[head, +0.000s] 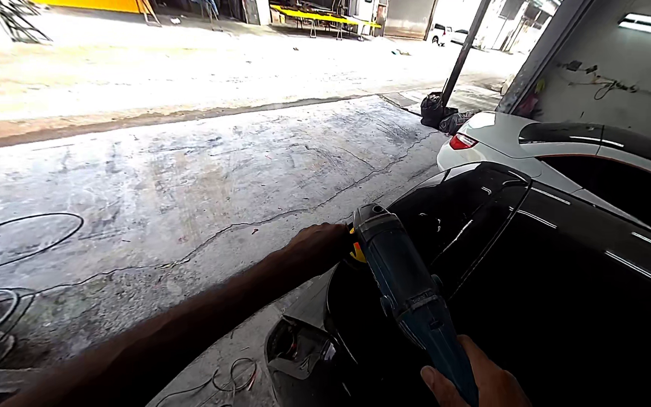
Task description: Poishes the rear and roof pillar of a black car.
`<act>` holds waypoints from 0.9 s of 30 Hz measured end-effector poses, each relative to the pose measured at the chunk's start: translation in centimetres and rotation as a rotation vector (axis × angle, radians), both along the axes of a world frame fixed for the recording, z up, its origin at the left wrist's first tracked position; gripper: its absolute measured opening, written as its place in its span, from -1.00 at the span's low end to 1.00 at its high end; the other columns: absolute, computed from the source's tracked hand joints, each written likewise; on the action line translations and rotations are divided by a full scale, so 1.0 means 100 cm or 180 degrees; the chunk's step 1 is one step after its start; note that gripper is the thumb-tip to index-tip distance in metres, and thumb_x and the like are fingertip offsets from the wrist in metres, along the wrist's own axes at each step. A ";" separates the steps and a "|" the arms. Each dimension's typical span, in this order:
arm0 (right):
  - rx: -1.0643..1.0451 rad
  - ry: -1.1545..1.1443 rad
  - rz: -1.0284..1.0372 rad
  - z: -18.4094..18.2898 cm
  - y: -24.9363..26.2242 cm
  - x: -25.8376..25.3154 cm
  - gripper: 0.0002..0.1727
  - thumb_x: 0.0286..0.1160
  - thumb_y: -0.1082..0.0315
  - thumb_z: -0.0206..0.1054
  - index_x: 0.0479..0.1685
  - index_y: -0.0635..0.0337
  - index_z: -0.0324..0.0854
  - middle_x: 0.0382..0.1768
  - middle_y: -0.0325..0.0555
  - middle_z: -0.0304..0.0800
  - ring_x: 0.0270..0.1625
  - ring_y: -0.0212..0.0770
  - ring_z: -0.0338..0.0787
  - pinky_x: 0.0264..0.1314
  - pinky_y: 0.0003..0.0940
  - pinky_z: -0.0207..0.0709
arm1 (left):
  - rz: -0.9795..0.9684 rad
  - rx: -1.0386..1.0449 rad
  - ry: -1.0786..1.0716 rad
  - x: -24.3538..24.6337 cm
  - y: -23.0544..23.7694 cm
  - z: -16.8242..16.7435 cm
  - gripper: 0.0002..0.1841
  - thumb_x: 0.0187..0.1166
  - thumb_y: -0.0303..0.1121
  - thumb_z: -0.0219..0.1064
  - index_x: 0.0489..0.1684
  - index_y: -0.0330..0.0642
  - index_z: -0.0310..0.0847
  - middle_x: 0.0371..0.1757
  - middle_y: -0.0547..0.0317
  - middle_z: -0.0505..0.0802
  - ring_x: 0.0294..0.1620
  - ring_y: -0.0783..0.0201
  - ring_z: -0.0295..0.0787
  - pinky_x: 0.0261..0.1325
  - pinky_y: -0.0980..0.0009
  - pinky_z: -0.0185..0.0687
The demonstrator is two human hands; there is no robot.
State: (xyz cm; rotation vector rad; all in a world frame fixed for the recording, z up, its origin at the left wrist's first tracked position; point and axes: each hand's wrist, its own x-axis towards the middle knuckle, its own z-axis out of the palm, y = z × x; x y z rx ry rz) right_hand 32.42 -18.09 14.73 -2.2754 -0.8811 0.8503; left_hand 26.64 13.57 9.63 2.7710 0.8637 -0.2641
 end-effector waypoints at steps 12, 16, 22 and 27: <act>0.0210 0.0013 -0.0042 -0.010 0.020 0.039 -0.45 0.64 -0.11 0.31 0.31 0.16 0.47 -0.48 -0.19 0.71 -0.66 -0.23 0.71 -0.61 -0.22 0.71 | -0.0206 -0.0070 -0.0534 0.045 0.037 -0.017 -0.69 0.66 -0.04 0.27 -0.39 -0.03 0.65 -0.40 0.07 0.80 -0.26 -0.05 0.82 -0.28 -0.18 0.67; 0.0211 0.0079 -0.0109 -0.009 0.024 0.055 -0.47 0.63 -0.13 0.30 0.28 0.10 0.48 -0.54 -0.22 0.68 -0.71 -0.23 0.69 -0.68 -0.23 0.69 | -0.0198 -0.0174 -0.0266 0.062 0.029 0.009 -0.69 0.71 -0.08 0.26 -0.36 -0.09 0.65 -0.35 0.02 0.80 -0.19 -0.07 0.81 -0.19 -0.19 0.64; 0.0189 0.0176 -0.0283 -0.008 0.034 0.077 -0.50 0.62 -0.20 0.28 0.17 0.02 0.50 -0.61 -0.22 0.63 -0.77 -0.22 0.66 -0.77 -0.24 0.66 | -0.0407 -0.0069 -0.0271 0.094 0.040 0.010 -0.73 0.69 -0.10 0.29 -0.33 -0.06 0.69 -0.34 0.04 0.81 -0.19 -0.07 0.82 -0.19 -0.20 0.65; 0.0187 0.0271 -0.0459 -0.004 0.042 0.097 -0.51 0.61 -0.23 0.28 0.14 -0.01 0.51 -0.63 -0.16 0.62 -0.80 -0.18 0.65 -0.81 -0.23 0.65 | -0.0541 -0.0048 -0.0254 0.125 0.044 0.016 -0.78 0.68 -0.16 0.29 -0.28 -0.07 0.70 -0.29 0.02 0.83 -0.15 -0.09 0.83 -0.15 -0.23 0.65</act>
